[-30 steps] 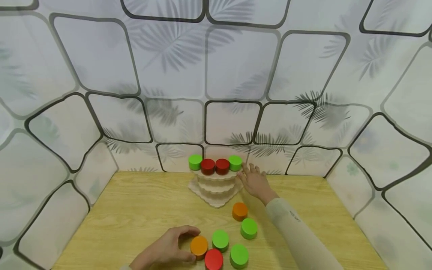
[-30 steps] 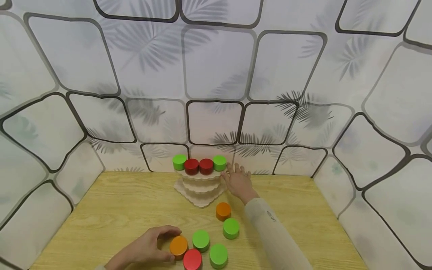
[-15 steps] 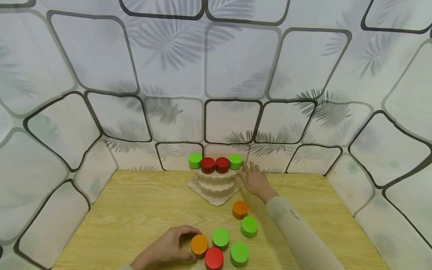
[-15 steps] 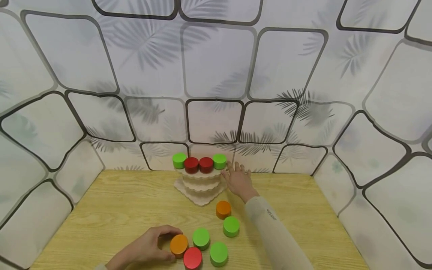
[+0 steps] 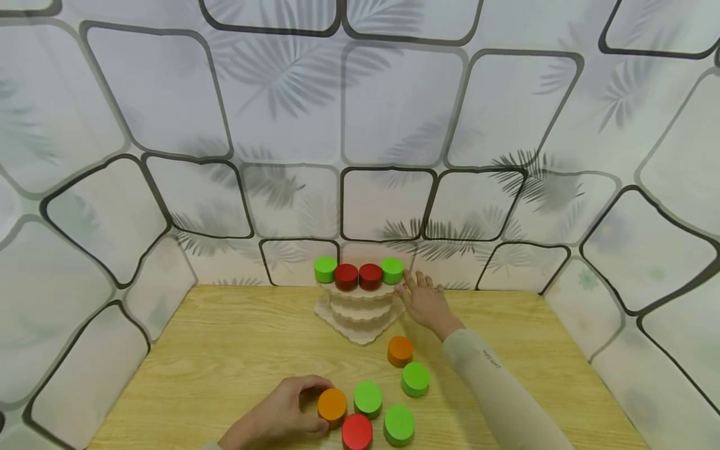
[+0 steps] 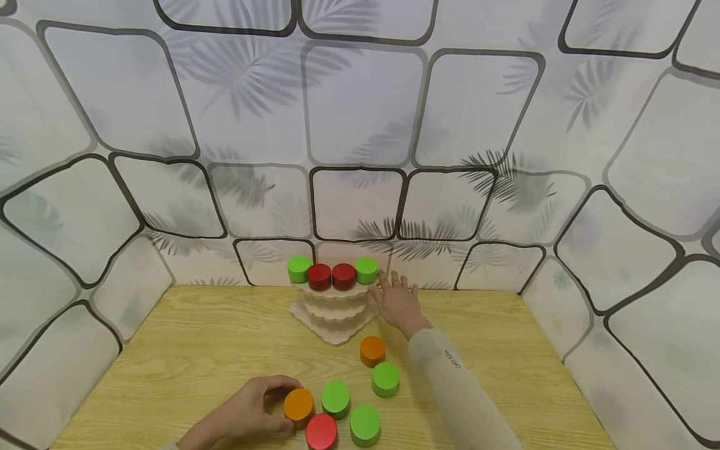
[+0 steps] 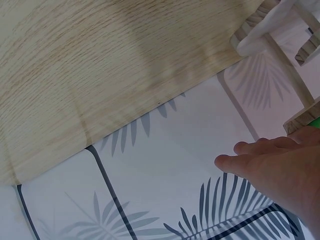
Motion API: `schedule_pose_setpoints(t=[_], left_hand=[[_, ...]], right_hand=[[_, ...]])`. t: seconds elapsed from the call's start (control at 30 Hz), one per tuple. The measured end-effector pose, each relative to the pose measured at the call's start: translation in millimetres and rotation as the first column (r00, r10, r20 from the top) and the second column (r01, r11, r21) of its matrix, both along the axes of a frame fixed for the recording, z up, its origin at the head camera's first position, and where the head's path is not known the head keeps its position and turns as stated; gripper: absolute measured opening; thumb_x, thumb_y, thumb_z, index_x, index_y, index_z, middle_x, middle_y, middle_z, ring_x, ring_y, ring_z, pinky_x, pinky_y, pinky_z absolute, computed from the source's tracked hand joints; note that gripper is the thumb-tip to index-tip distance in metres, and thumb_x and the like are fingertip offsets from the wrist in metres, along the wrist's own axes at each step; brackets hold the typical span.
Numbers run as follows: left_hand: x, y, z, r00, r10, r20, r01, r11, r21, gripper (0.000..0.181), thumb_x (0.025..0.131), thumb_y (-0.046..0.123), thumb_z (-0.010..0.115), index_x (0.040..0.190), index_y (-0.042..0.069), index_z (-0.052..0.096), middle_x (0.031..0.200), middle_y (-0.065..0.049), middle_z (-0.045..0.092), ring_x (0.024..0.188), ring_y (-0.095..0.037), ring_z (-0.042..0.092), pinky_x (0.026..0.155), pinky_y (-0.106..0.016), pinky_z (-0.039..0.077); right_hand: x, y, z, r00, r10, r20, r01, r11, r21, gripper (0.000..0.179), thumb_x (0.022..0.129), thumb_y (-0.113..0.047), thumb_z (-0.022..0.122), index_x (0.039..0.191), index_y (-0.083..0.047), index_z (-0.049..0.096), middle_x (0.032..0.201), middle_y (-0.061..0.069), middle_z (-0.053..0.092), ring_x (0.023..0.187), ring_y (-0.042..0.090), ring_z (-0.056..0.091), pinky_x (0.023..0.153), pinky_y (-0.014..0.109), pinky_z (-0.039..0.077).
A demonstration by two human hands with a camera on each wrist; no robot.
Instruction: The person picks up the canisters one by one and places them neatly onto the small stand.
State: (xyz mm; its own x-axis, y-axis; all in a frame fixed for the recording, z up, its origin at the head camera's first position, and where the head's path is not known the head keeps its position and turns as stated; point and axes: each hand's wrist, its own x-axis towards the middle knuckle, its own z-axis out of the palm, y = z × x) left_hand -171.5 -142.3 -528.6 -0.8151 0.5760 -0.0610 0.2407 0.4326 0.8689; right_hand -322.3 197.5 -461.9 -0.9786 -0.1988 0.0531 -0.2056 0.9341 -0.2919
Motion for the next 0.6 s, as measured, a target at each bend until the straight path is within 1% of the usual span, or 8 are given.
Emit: schedule_pose_setpoints(t=[0.1, 0.17, 0.23, 0.4, 0.6], left_hand=[[-3.8, 0.3, 1.1, 0.999, -0.011, -0.047, 0.011, 1.0, -0.014, 0.05, 0.085, 0.038, 0.088, 0.13, 0.025, 0.07, 0.127, 0.011, 0.071, 0.118, -0.004, 0.062, 0.105, -0.024, 0.049], [-6.6, 0.8, 1.6, 0.996, -0.012, -0.091, 0.009, 1.0, -0.026, 0.053, 0.085, 0.039, 0.088, 0.131, 0.021, 0.069, 0.129, 0.008, 0.071, 0.118, -0.004, 0.062, 0.105, -0.025, 0.051], [-9.3, 2.1, 2.1, 0.993, -0.002, -0.117, 0.0, 1.0, -0.02, 0.054, 0.086, 0.039, 0.088, 0.131, 0.017, 0.069, 0.127, 0.006, 0.072, 0.115, -0.004, 0.063, 0.102, -0.025, 0.053], [-17.4, 7.5, 3.7, 0.99, 0.043, -0.138, -0.039, 0.999, 0.037, 0.052, 0.087, 0.035, 0.087, 0.13, 0.012, 0.068, 0.121, 0.003, 0.073, 0.107, -0.004, 0.066, 0.095, -0.026, 0.056], [-32.1, 17.9, 6.8, 0.984, 0.102, -0.146, -0.092, 0.993, 0.071, 0.052, 0.09, 0.034, 0.085, 0.132, 0.009, 0.068, 0.122, 0.0, 0.074, 0.104, -0.006, 0.067, 0.093, -0.029, 0.059]], right_hand=[[0.1, 0, -0.6, 1.0, 0.002, -0.002, -0.002, 1.0, 0.001, 0.068, 0.115, -0.05, 0.029, 0.167, -0.007, 0.026, 0.169, 0.032, 0.027, 0.154, 0.056, 0.028, 0.12, 0.078, 0.022], [0.1, 0, -0.8, 1.0, 0.003, -0.004, -0.003, 1.0, 0.001, 0.068, 0.115, -0.05, 0.029, 0.167, -0.007, 0.027, 0.169, 0.032, 0.027, 0.154, 0.056, 0.028, 0.12, 0.079, 0.022], [0.0, 1, -0.7, 1.0, 0.004, -0.006, -0.004, 1.0, 0.001, 0.068, 0.115, -0.05, 0.029, 0.167, -0.007, 0.027, 0.169, 0.032, 0.027, 0.154, 0.056, 0.028, 0.12, 0.079, 0.022], [-0.3, 1, -0.4, 1.0, 0.002, -0.008, -0.002, 1.0, 0.008, 0.068, 0.115, -0.051, 0.028, 0.167, -0.008, 0.027, 0.169, 0.032, 0.027, 0.154, 0.056, 0.028, 0.119, 0.079, 0.022], [0.3, 0, 0.5, 1.0, -0.001, -0.001, 0.001, 1.0, 0.009, 0.069, 0.114, -0.051, 0.03, 0.167, -0.008, 0.028, 0.169, 0.032, 0.026, 0.154, 0.057, 0.028, 0.119, 0.08, 0.021]])
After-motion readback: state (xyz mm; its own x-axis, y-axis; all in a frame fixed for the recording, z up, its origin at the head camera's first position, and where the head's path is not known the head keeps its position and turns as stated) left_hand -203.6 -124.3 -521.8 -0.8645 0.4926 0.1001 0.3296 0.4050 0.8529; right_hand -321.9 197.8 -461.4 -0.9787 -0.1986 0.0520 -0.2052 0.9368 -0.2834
